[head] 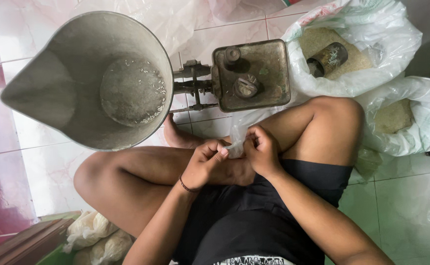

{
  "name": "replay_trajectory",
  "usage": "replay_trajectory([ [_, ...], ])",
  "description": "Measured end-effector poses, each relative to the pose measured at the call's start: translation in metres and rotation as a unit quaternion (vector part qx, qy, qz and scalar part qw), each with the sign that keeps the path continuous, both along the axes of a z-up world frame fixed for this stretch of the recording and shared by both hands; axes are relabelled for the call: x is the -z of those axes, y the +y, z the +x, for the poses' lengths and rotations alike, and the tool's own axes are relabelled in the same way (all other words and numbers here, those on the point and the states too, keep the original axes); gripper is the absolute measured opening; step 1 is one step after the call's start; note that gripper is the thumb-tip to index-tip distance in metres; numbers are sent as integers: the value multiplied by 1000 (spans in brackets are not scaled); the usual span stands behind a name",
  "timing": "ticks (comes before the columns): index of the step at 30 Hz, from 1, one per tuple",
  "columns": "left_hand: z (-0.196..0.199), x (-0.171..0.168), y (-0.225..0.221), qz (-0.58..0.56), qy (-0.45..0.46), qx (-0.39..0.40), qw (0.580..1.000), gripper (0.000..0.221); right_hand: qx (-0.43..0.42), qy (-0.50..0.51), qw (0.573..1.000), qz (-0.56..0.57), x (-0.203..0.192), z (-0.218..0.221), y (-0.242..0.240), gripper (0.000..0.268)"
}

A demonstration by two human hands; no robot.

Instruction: The person scoops grains from a large sack using a tin can, pours them into small plastic bags, weighs the bags on a scale, ties the bags closed, and places them aside on the floor.

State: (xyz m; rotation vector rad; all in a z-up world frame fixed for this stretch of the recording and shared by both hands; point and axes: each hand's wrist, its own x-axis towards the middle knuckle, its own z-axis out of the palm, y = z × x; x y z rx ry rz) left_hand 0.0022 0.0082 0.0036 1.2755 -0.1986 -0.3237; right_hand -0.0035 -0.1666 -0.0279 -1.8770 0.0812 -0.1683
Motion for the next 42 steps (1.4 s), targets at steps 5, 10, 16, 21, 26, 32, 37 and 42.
replay_trajectory([
  [5,-9,40,-1,-146,187,-81,968,23,-78,57,994,-46,-18,-1,16,16],
  [10,0,39,2,20,112,-132,985,12,-176,2,984,23,-21,-1,10,19],
  [16,-3,40,-16,19,134,-77,988,15,-110,98,981,123,-9,2,5,19],
  [21,-1,51,-26,-183,256,-165,935,19,-81,209,866,446,15,0,-6,29],
  [26,8,25,-18,-316,331,-152,876,22,-121,254,769,574,-44,13,11,34],
  [32,4,80,-12,-184,226,-58,955,22,-79,219,766,599,-67,17,16,26],
  [37,12,49,-23,-24,205,-45,978,19,-17,200,794,573,-1,9,-3,25],
  [42,8,62,-23,-19,202,-120,972,17,-38,211,815,538,17,4,-8,24],
])
